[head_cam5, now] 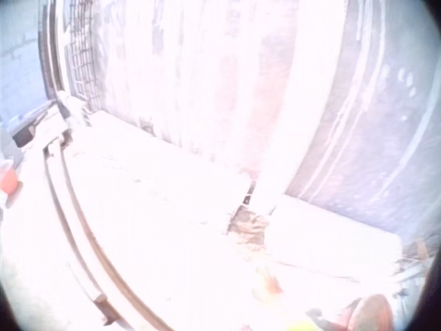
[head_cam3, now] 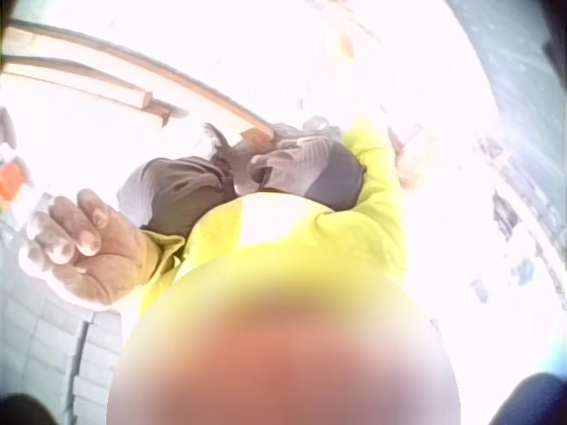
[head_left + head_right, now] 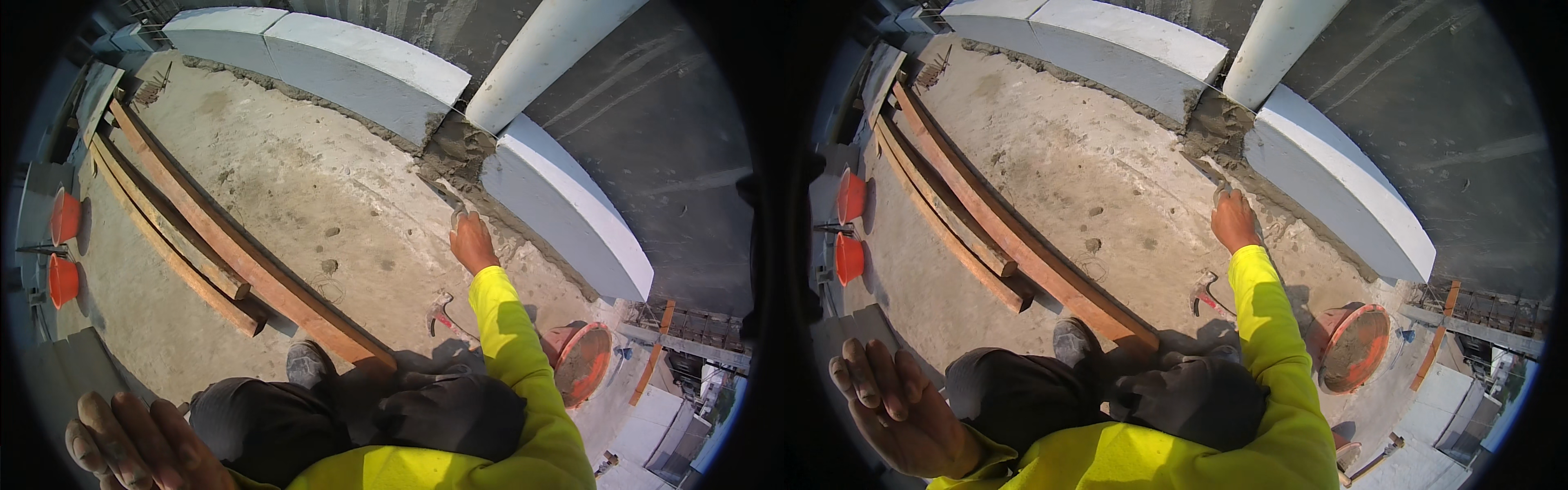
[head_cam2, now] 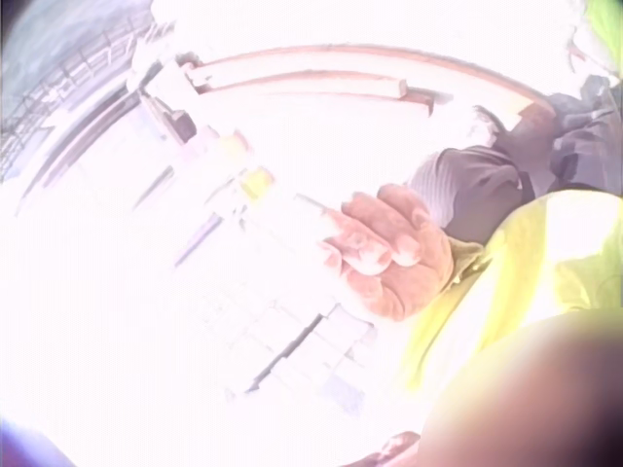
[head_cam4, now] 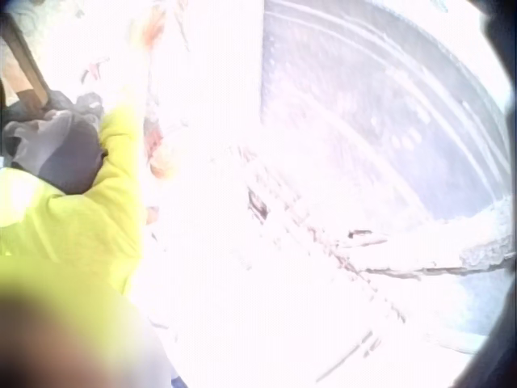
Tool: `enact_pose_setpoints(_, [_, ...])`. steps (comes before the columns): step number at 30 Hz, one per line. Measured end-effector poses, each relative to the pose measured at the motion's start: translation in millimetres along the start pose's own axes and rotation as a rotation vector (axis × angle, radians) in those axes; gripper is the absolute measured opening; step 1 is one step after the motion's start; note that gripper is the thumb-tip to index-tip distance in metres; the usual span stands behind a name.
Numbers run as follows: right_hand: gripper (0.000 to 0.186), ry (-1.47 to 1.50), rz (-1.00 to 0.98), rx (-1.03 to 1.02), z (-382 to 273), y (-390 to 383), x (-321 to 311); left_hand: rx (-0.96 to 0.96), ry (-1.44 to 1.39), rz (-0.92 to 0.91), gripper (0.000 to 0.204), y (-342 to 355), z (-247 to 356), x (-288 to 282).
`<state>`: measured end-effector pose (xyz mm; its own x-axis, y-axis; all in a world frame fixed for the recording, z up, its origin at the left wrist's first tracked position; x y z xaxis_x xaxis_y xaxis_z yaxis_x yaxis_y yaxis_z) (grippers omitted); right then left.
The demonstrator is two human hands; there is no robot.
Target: The person scoops mortar from a bucket with a trowel, spreads it along a concrete base, and sets a white block in place. They tap the block with a hammer to level it, measure the gap with a tape measure, then fill the joint with more mortar and smooth it.
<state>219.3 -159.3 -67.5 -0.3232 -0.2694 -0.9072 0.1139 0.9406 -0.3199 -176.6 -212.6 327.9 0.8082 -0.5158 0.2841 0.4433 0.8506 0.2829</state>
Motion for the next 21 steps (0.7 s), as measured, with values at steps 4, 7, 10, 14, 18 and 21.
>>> enact_pose_setpoints(4, [0.037,-0.047,0.014,0.055,5.5,21.5,-3.5,-0.007,-0.001,-0.003,0.028,-1.8,0.6,0.6])
enact_pose_setpoints(7, [0.037,-0.033,0.056,0.050,-0.7,27.9,-16.7,0.004,-0.011,-0.013,0.028,0.7,-0.9,1.7])
enact_pose_setpoints(10, [0.038,-0.017,0.069,0.027,-9.9,33.2,-34.4,0.013,-0.001,-0.042,0.028,4.0,-1.4,4.0])
enact_pose_setpoints(14, [0.038,0.006,0.076,0.038,-15.8,30.3,-52.2,0.003,-0.028,-0.026,0.027,5.0,-2.6,3.8])
enact_pose_setpoints(18, [0.039,0.108,0.141,0.036,-17.4,19.5,-66.7,0.008,-0.009,-0.053,0.028,4.8,-1.3,3.1])
enact_pose_setpoints(21, [0.042,0.151,0.198,0.015,-16.8,11.6,-78.8,0.006,0.009,-0.056,0.028,5.9,-1.2,1.5])
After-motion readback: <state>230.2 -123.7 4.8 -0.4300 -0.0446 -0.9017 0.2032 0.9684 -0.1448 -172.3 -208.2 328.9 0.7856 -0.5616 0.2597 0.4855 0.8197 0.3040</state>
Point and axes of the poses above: each hand's wrist, its own y-axis towards the middle knuckle, its own x-axis out of the palm, z = x × y, the point moved 6 cm from there along y, towards the middle knuckle, and after that the axes turned 13 degrees about -z, right-handed, at the moved point
